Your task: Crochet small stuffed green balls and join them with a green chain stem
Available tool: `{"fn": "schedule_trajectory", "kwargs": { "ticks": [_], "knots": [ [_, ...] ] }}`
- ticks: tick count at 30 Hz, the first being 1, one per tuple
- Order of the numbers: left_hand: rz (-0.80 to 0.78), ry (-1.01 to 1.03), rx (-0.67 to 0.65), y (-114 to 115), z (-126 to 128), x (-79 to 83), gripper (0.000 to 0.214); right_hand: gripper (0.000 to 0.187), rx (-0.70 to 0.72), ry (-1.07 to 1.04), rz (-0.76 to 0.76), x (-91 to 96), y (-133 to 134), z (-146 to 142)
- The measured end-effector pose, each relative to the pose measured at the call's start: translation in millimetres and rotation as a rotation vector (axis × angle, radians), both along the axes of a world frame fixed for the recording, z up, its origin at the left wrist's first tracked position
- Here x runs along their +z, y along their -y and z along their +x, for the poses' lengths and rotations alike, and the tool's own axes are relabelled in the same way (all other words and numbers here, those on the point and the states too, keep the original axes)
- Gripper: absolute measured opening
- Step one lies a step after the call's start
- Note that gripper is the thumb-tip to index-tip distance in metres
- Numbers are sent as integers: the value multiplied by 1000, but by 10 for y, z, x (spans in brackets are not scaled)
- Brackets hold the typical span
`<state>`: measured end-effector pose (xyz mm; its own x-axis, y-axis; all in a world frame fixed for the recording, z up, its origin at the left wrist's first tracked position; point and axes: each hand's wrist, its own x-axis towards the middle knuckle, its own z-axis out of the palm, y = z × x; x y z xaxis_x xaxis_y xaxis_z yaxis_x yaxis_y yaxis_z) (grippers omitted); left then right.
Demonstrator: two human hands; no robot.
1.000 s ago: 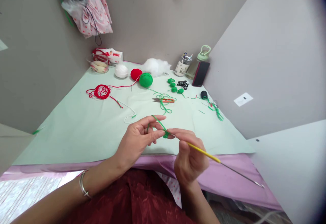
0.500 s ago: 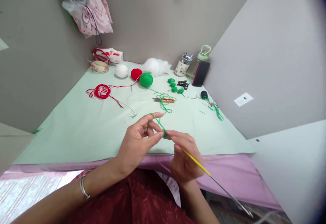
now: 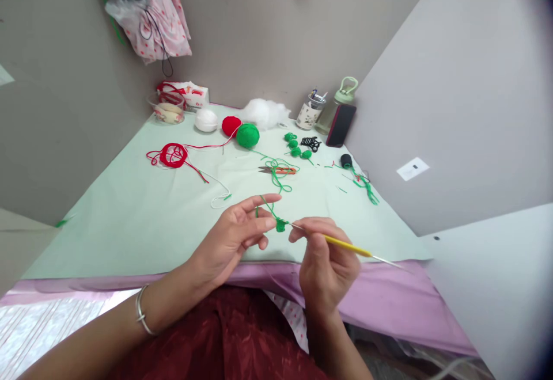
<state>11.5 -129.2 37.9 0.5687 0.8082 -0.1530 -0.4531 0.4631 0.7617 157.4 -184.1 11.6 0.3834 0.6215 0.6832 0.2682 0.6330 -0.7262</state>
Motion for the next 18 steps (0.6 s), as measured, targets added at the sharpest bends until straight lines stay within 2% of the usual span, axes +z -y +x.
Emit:
{"fn": "schedule_trajectory", "kwargs": {
  "ticks": [4,11,18],
  "knots": [
    [74,-62,5,22,10,-9,47,18,140,-154,-70,26,-41,5],
    [104,-71,34,1,-13,4,40,18,45,-86,-26,38,-8,12],
    [152,-89,10,40,1,-6,37,17,167,-199,-101,40,14,24]
  ]
}}
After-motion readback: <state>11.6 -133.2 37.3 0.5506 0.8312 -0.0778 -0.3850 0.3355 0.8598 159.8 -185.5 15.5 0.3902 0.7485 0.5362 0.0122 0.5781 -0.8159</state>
